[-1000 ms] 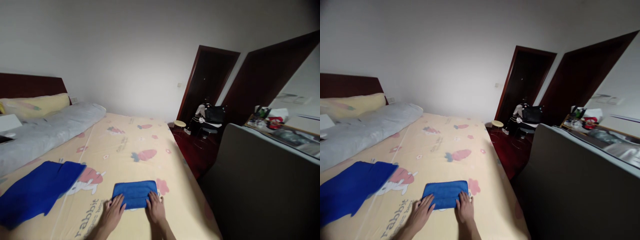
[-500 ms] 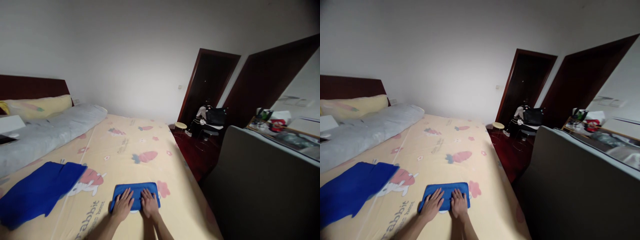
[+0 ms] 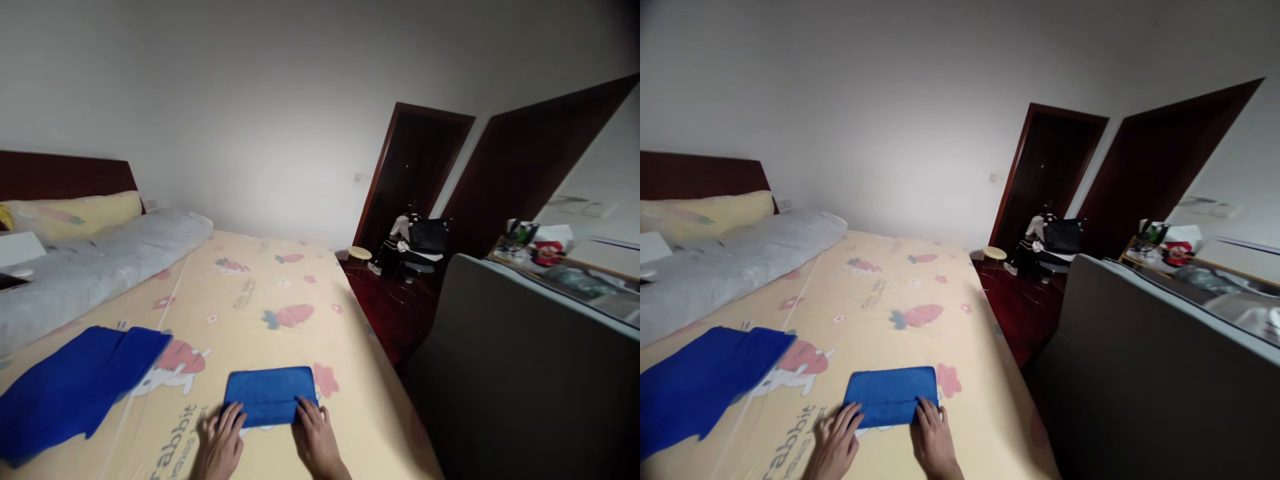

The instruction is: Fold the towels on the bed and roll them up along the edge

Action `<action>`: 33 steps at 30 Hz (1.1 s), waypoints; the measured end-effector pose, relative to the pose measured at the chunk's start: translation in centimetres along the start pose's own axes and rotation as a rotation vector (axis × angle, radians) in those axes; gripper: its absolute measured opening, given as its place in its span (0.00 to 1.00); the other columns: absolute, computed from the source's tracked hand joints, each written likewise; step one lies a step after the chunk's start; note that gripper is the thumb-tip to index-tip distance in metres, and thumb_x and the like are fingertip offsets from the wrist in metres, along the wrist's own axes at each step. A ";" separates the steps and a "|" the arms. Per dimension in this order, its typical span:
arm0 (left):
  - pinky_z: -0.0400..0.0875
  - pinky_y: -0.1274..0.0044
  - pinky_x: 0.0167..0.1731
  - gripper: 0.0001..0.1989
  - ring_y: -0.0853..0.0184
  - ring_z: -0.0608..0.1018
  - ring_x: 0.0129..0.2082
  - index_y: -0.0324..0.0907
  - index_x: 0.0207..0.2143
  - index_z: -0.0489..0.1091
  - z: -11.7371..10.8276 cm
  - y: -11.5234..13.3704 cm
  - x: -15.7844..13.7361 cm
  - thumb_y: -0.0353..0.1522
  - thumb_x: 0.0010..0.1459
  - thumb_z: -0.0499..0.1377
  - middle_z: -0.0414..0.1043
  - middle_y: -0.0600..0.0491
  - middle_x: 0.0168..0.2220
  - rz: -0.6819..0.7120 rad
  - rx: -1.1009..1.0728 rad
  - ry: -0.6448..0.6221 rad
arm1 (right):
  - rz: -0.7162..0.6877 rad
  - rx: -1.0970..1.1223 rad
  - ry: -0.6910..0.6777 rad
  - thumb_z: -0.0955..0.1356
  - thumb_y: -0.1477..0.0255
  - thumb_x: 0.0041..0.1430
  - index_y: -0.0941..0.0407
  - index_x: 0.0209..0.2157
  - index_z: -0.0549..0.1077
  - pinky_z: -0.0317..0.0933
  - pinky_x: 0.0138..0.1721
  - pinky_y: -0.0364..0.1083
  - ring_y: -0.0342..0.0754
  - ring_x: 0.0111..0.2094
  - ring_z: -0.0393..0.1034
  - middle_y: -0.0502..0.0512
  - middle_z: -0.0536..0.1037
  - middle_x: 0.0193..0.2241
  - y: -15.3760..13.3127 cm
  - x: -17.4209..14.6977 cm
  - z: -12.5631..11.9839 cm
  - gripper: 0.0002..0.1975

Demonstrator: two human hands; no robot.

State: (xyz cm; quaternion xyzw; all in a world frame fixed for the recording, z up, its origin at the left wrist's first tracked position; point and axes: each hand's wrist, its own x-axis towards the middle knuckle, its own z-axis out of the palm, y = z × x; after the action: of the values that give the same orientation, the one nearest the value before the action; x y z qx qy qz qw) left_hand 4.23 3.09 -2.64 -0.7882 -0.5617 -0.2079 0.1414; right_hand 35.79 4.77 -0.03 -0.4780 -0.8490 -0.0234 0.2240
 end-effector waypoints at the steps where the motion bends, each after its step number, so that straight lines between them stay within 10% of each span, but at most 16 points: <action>1: 0.57 0.66 0.55 0.30 0.63 0.68 0.59 0.56 0.59 0.66 -0.1 -0.3 -0.8 0.24 0.55 0.49 0.66 0.57 0.61 -0.012 -0.002 -0.014 | -0.005 -0.010 0.013 0.59 0.74 0.65 0.51 0.63 0.61 0.57 0.56 0.57 0.55 0.61 0.60 0.59 0.63 0.62 0.1 -0.7 -0.1 0.25; 13: 0.58 0.69 0.51 0.22 0.63 0.74 0.49 0.50 0.48 0.73 -3.7 -1.3 3.1 0.24 0.55 0.51 0.76 0.51 0.48 -0.074 -0.107 -0.111 | 0.209 0.011 -0.026 0.61 0.81 0.50 0.56 0.42 0.73 0.50 0.51 0.53 0.53 0.44 0.69 0.56 0.77 0.40 -0.7 2.0 -2.0 0.18; 20: 0.56 0.65 0.53 0.14 0.60 0.73 0.45 0.49 0.38 0.75 -6.4 -0.4 2.6 0.29 0.55 0.52 0.77 0.52 0.41 -0.122 -0.187 -0.374 | 0.265 0.068 -0.106 0.62 0.75 0.51 0.56 0.32 0.70 0.53 0.46 0.52 0.53 0.39 0.65 0.55 0.74 0.33 -2.7 -1.2 -3.4 0.07; 28: 0.53 0.55 0.57 0.24 0.51 0.70 0.55 0.42 0.51 0.73 -6.4 1.4 4.6 0.27 0.55 0.47 0.72 0.44 0.54 -0.232 -0.002 -0.447 | 0.410 -0.033 -0.080 0.61 0.79 0.52 0.58 0.48 0.73 0.51 0.55 0.57 0.58 0.49 0.65 0.62 0.73 0.47 -3.5 0.4 -3.4 0.21; 33: 0.55 0.67 0.62 0.33 0.62 0.63 0.64 0.45 0.64 0.58 -3.6 4.8 2.8 0.24 0.55 0.46 0.60 0.51 0.64 0.026 -0.108 -0.307 | 0.190 0.075 -0.084 0.59 0.77 0.60 0.53 0.61 0.64 0.48 0.61 0.56 0.55 0.59 0.60 0.57 0.67 0.59 -6.3 0.0 -0.9 0.27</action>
State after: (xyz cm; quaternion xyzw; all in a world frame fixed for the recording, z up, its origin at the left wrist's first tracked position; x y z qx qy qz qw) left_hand 8.99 2.21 1.92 -0.8244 -0.5544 -0.1129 0.0142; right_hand 30.99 1.12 1.89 -0.5481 -0.8088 0.0498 0.2070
